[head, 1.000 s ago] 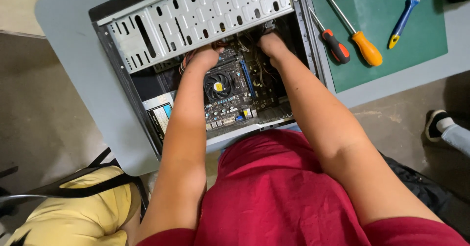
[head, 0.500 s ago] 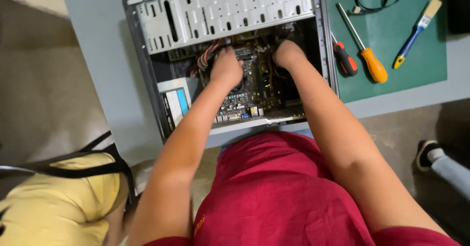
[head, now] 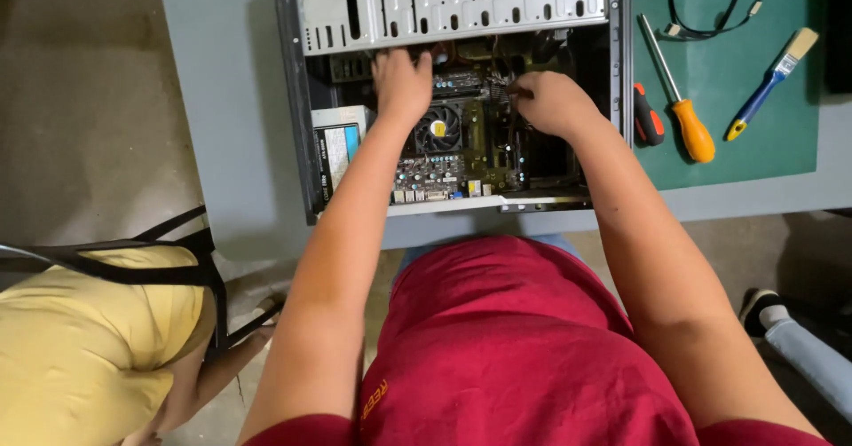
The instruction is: The person works inside an open desktop computer case, using their hands to organize and connect various internal cables to the motherboard. They handle power and data cables, routing them around the CPU fan and other components.
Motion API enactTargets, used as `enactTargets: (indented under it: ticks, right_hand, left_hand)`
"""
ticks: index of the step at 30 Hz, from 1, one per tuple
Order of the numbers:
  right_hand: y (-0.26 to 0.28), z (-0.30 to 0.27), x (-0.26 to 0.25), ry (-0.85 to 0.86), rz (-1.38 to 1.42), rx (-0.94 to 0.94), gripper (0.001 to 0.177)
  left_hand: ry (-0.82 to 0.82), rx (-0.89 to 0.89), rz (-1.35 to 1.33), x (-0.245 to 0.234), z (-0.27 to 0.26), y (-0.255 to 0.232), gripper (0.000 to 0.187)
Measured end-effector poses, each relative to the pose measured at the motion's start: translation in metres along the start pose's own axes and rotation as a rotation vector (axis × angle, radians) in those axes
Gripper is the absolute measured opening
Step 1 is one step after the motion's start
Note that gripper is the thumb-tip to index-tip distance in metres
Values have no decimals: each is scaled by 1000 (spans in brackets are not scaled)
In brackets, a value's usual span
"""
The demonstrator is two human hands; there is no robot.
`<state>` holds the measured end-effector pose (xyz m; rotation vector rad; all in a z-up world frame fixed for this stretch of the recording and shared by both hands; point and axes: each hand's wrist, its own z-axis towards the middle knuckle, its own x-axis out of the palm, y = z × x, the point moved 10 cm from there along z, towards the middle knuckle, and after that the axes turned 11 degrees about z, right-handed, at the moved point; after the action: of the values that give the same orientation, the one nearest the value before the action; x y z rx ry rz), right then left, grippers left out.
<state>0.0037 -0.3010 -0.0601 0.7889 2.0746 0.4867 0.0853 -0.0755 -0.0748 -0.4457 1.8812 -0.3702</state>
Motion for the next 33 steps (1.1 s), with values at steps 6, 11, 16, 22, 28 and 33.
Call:
enactTargets:
  ticks: [6,11,16,22,28,33]
  right_hand:
    - [5,-12,18,36,0,-101,41]
    - [-11,-19,17,5,15,-66,38]
    - [-8,-27,5,-82,108,-98,31]
    - [28,-26,-5,-140,220,-201,38]
    - [82,-29,-4,-252,293,-415,34]
    - [103,-23,2,-273,256,-501,34]
  left_hand:
    - [255,119,168,8,6,-39,47]
    - [145,84,-27,10,18,-21,35]
    - [20,76,-127,-3,-1,-6,40]
    - [-99,112,-196,-39,-42,-3,18]
    - [-171,239,38,-58,-84,-21,9]
    - [-210,297,347,-86,-87,-21,26]
